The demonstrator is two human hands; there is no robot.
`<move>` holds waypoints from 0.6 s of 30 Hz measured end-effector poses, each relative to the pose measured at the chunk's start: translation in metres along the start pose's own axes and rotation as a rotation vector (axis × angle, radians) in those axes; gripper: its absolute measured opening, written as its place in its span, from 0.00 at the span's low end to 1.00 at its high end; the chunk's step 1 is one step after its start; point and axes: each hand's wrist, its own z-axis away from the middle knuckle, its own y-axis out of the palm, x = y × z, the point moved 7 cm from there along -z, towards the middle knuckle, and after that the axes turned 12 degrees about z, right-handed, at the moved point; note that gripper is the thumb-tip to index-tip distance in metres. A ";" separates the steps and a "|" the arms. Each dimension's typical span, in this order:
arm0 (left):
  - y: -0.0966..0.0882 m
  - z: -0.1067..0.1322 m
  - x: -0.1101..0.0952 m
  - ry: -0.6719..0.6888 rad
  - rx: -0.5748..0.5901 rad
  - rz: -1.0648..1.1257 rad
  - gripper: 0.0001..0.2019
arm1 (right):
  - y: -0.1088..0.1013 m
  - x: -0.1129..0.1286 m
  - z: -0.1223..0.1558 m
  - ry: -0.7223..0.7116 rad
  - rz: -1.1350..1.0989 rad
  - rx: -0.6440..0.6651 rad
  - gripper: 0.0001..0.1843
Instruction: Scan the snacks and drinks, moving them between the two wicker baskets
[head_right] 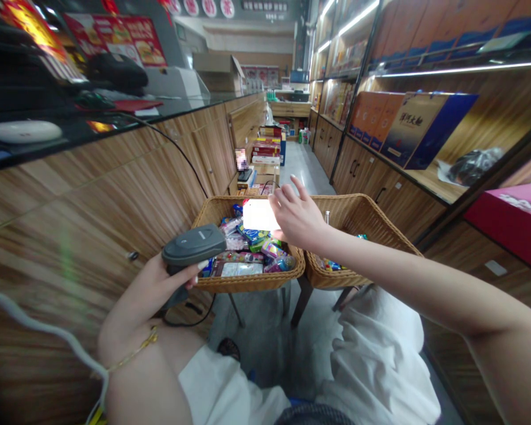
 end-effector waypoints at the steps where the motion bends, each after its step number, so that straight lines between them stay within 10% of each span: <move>1: 0.000 0.000 0.000 0.004 -0.001 -0.006 0.13 | 0.000 0.000 0.001 0.000 0.000 -0.002 0.40; 11: -0.002 0.000 0.001 0.015 -0.018 -0.020 0.13 | -0.001 -0.008 0.005 0.039 0.060 0.001 0.35; 18: -0.001 0.000 0.003 -0.021 -0.001 0.012 0.15 | 0.029 -0.064 0.027 0.285 0.079 0.080 0.40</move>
